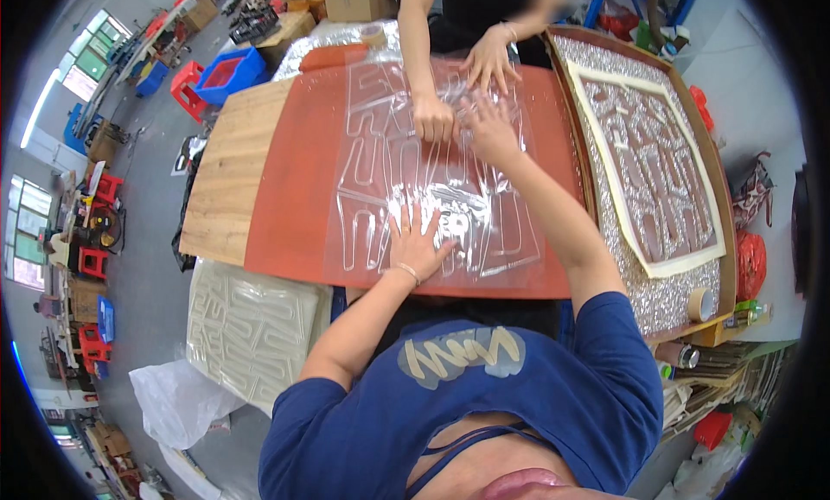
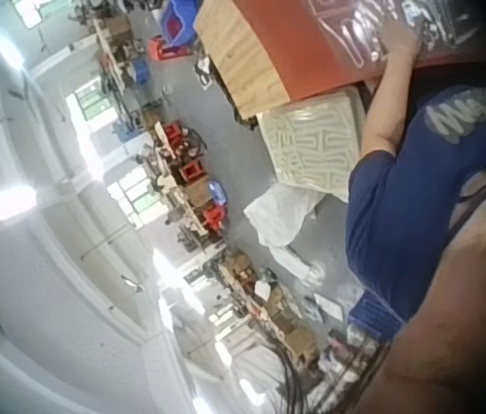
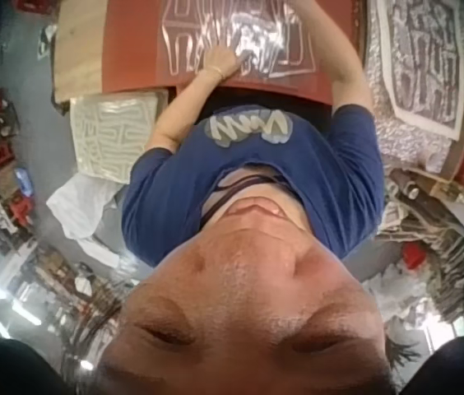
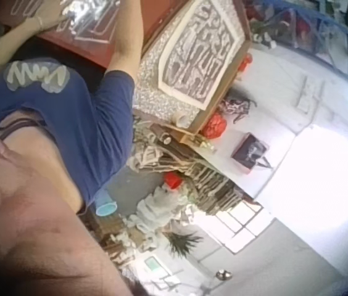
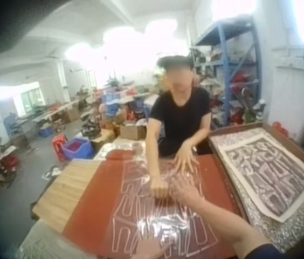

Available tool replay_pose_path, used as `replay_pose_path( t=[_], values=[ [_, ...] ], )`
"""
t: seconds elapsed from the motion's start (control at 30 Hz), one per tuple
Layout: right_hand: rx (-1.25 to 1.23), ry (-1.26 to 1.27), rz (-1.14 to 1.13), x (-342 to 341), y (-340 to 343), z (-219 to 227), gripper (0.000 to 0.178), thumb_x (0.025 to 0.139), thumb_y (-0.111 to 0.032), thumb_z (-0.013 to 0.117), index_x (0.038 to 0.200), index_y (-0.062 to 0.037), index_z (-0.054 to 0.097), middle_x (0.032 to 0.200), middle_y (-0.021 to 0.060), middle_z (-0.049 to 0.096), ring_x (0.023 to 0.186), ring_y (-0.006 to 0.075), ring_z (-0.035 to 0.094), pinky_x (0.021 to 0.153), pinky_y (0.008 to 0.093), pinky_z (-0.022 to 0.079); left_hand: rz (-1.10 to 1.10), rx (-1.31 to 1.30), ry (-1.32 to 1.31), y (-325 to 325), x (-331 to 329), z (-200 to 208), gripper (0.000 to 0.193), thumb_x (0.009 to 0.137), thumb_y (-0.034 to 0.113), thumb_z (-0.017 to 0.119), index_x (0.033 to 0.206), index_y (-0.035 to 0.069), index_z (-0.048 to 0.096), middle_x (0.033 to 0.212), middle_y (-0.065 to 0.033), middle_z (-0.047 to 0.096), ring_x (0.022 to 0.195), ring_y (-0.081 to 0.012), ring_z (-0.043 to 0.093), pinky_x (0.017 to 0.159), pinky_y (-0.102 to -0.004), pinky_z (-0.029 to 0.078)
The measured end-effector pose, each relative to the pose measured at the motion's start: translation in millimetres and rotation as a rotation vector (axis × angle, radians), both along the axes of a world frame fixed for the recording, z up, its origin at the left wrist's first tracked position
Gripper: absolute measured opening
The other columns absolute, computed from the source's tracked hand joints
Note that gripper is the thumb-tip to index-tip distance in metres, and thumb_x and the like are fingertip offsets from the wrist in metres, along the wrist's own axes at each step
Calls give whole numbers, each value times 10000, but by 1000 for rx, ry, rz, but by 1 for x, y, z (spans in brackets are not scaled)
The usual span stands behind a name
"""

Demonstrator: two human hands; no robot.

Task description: The recorder and a collaborator prepare shoe upper components by applying adhesive and placing them into a glitter-filled frame for finishing.

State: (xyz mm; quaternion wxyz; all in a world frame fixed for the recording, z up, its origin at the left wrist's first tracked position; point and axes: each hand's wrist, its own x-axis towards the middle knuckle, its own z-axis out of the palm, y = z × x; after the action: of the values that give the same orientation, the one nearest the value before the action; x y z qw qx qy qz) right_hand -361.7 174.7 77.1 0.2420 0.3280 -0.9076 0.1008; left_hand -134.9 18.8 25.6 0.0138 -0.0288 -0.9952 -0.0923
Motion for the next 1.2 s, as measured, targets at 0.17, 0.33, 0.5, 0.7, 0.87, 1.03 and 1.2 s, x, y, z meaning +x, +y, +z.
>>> replay_pose_path(
  t=[0.17,0.33,0.5,0.7,0.87,1.03,1.2],
  values=[
    [49,73,113,-29,-40,-11,755,773,-270,635,1406,-4,323,1250,217,532,1158,326,518,1029,444,342,-5,44,38,0,0,1,732,869,620,434,1434,158,373,1499,-250,222,1406,-433,109,1112,-581,46],
    [161,-133,121,-13,-66,27,835,726,-268,678,1402,39,295,959,166,657,774,297,662,775,395,506,-68,-25,-127,-9,-27,37,747,842,658,453,1427,198,387,1440,-242,310,1300,-410,296,1071,-565,199],
    [94,-149,160,-4,-79,28,962,672,-211,720,1430,67,198,878,173,648,670,283,661,573,376,514,-92,27,276,-75,-161,-19,616,881,543,469,1375,176,424,1451,-157,334,1234,-404,394,1024,-530,306],
    [-9,-204,136,-10,-67,42,916,729,-166,657,1430,103,133,677,153,630,593,306,640,533,403,498,-30,-320,371,-150,-289,-15,596,878,403,475,1360,56,419,1499,-223,236,1351,-394,285,1072,-563,248],
    [-155,-219,-17,-48,-54,41,688,826,-166,588,1412,35,289,644,164,621,591,326,639,534,430,496,140,9,-104,-135,-325,20,697,892,534,448,1431,104,340,1528,-203,196,1397,-346,245,1092,-527,231],
    [-167,144,-84,-70,-65,53,276,859,-203,572,1107,-145,679,866,179,672,728,341,662,622,424,521,185,-90,-52,-137,-323,22,679,892,590,385,1450,207,329,1531,-127,237,1360,-357,309,1093,-479,241],
    [-412,-56,23,-76,-80,36,263,827,-160,589,1070,-120,678,1003,184,665,828,322,661,673,424,511,267,-25,25,-149,-339,14,592,916,558,362,1416,245,401,1504,-78,316,1340,-338,332,1086,-470,239]
  ],
)
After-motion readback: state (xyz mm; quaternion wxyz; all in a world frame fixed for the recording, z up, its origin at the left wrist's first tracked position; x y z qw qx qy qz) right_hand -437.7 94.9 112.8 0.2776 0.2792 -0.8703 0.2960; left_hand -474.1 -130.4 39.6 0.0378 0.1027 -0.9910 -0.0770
